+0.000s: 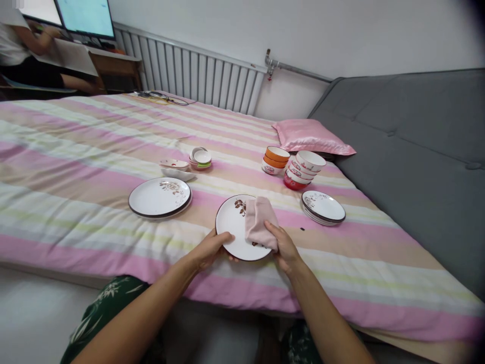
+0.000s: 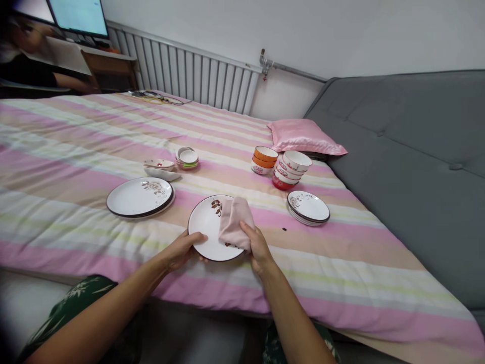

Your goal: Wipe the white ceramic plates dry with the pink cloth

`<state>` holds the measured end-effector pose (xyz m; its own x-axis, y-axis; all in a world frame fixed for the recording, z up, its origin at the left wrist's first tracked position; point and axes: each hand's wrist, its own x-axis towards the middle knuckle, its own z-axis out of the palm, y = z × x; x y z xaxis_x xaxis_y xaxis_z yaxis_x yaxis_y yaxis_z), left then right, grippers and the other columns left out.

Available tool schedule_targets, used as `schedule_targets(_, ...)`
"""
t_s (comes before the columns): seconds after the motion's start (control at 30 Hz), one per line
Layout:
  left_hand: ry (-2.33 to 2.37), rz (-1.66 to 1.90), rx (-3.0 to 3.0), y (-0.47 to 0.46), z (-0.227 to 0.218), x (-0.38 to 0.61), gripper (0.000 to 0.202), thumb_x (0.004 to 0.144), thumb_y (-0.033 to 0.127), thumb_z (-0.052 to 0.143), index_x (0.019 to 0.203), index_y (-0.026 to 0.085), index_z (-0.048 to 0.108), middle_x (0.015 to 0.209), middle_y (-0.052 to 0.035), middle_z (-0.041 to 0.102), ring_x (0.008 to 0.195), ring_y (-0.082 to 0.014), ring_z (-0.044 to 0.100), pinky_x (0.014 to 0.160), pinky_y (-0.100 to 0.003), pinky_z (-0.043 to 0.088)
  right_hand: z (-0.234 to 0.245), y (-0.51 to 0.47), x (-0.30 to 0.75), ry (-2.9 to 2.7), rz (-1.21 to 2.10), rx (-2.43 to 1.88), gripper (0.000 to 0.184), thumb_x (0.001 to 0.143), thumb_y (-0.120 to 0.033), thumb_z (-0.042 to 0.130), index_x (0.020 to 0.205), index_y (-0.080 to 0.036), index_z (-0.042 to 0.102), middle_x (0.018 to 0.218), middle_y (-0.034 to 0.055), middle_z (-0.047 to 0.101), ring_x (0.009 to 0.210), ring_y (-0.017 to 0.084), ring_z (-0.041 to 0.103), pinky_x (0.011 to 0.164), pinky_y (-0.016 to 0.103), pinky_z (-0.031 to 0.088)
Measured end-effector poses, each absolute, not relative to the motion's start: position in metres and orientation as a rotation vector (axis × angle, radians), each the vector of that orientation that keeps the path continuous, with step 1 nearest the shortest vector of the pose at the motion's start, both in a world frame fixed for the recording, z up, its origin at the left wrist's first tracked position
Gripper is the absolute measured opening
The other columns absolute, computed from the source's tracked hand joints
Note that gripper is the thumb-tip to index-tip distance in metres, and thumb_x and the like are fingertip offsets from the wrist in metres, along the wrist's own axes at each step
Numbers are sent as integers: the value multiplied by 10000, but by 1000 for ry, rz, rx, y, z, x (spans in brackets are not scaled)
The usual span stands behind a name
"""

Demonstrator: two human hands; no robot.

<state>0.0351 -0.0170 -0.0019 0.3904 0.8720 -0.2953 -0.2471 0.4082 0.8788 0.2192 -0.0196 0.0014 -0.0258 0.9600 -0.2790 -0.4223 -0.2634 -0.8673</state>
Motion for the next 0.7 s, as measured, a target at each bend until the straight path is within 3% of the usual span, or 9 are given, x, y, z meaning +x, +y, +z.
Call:
schedule_targets(0.17,857,923,859,-17,-9,40,177,667,192,544,802,80,565,582,-77,642,463,-164,585,432,-240,449,-7,-21,210,-692,1489,-1107,386,721,-366,653,1009,-112,619,847,69,711,707,173,660,631,249,521)
schedule_targets(0.47,890,1053,863,-18,-21,48,336,714,276,618,990,91,573,772,-72,667,604,-165,598,536,-261,475,-8,-30,191,-654,1470,-1112,439,725,-414,635,1064,-139,582,914,73,703,765,207,669,628,282,544)
schedule_targets(0.63,871,1065,909,-18,-18,45,494,700,304,669,1136,114,535,965,-94,672,837,-210,622,691,-277,492,-8,-31,190,-672,1445,-1080,419,731,-405,629,1047,-132,593,888,67,705,761,201,666,635,278,540)
schedule_targets(0.7,831,1024,911,-19,-14,43,491,690,311,681,1121,115,551,977,-95,672,833,-216,623,682,-280,493,-8,-30,191,-663,1428,-1075,399,724,-390,639,1025,-131,603,865,60,706,743,188,663,633,266,534)
